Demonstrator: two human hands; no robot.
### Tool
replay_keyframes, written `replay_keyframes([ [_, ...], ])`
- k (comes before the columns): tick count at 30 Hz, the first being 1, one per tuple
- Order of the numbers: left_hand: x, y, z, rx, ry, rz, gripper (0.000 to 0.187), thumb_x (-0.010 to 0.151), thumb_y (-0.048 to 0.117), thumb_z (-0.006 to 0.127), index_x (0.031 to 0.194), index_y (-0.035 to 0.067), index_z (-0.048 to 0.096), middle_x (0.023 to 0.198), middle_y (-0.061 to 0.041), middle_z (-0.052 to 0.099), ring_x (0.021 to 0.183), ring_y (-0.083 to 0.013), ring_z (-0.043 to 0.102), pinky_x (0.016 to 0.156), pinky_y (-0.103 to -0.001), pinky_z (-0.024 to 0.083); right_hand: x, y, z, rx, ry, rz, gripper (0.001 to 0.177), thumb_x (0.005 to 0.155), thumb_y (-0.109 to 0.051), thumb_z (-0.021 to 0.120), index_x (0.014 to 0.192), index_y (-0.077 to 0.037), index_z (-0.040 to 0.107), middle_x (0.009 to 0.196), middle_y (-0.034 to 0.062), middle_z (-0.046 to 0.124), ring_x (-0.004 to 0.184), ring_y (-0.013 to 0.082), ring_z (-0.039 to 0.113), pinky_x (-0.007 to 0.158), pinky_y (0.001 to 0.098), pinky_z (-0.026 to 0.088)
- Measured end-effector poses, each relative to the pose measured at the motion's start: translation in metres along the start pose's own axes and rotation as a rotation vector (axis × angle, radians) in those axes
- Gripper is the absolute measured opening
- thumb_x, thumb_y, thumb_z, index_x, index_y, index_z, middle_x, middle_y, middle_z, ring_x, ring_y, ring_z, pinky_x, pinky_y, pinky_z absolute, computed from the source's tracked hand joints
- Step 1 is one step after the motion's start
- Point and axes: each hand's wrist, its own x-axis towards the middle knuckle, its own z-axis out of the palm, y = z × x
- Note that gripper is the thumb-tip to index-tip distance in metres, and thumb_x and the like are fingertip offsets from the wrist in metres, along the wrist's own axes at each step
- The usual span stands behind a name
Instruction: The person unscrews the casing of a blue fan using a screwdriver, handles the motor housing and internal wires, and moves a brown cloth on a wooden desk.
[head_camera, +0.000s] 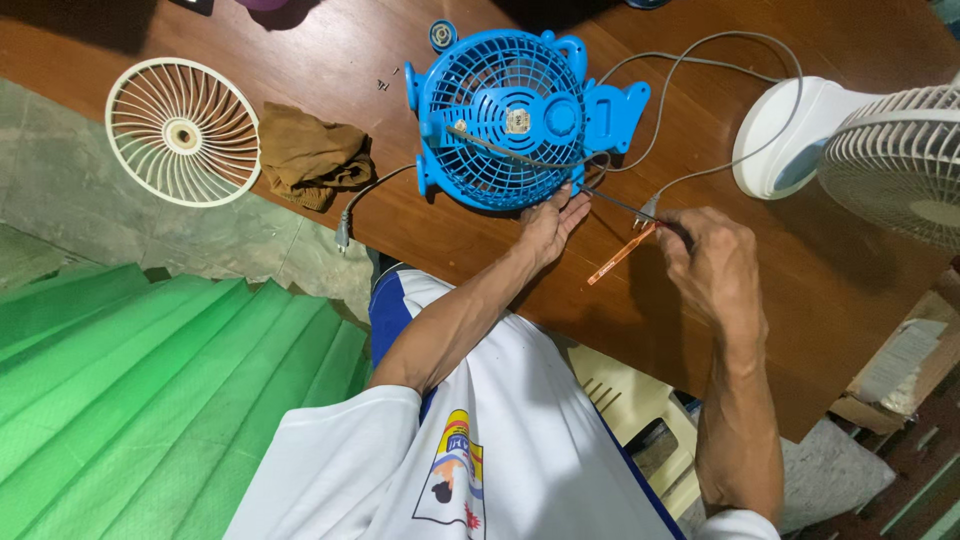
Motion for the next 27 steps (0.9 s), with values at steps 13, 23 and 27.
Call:
replay_keyframes([
  [13,0.000,-0.002,0.001,0.013,-0.012,0.025,0.014,0.100,0.007,0.063,0.112,0.001,0.063,0.114,-0.015,0.068,0.107,-0.0310,0.069,0.099,-0.046,0.058,0.027,-0.022,0.000,-0.319,0.032,-0.292,0.016,0.085,-0.004,0.072,0.099,-0.008,0.078,0.105,0.0104,0.071,0.093,0.0336,0.071,0.076,0.0441,0.057],
  [23,-0.006,0.001,0.006,0.016,-0.023,0.010,0.016,0.101,0.009,0.062,0.114,-0.001,0.064,0.115,-0.017,0.069,0.110,-0.0311,0.069,0.103,-0.047,0.056,0.051,-0.050,-0.004,-0.286,-0.117,-0.136,0.020,0.105,-0.018,0.067,0.101,0.001,0.068,0.094,0.0259,0.066,0.081,0.0458,0.068,0.069,0.0535,0.055],
  [27,-0.002,-0.001,0.004,-0.023,-0.035,0.016,0.015,0.100,0.007,0.063,0.112,-0.002,0.064,0.115,-0.017,0.068,0.111,-0.0327,0.069,0.104,-0.048,0.056,0.049,-0.054,-0.003,-0.256,-0.094,-0.167,0.017,0.094,-0.010,0.062,0.105,0.003,0.063,0.103,0.0322,0.062,0.081,0.0496,0.067,0.070,0.0551,0.055],
])
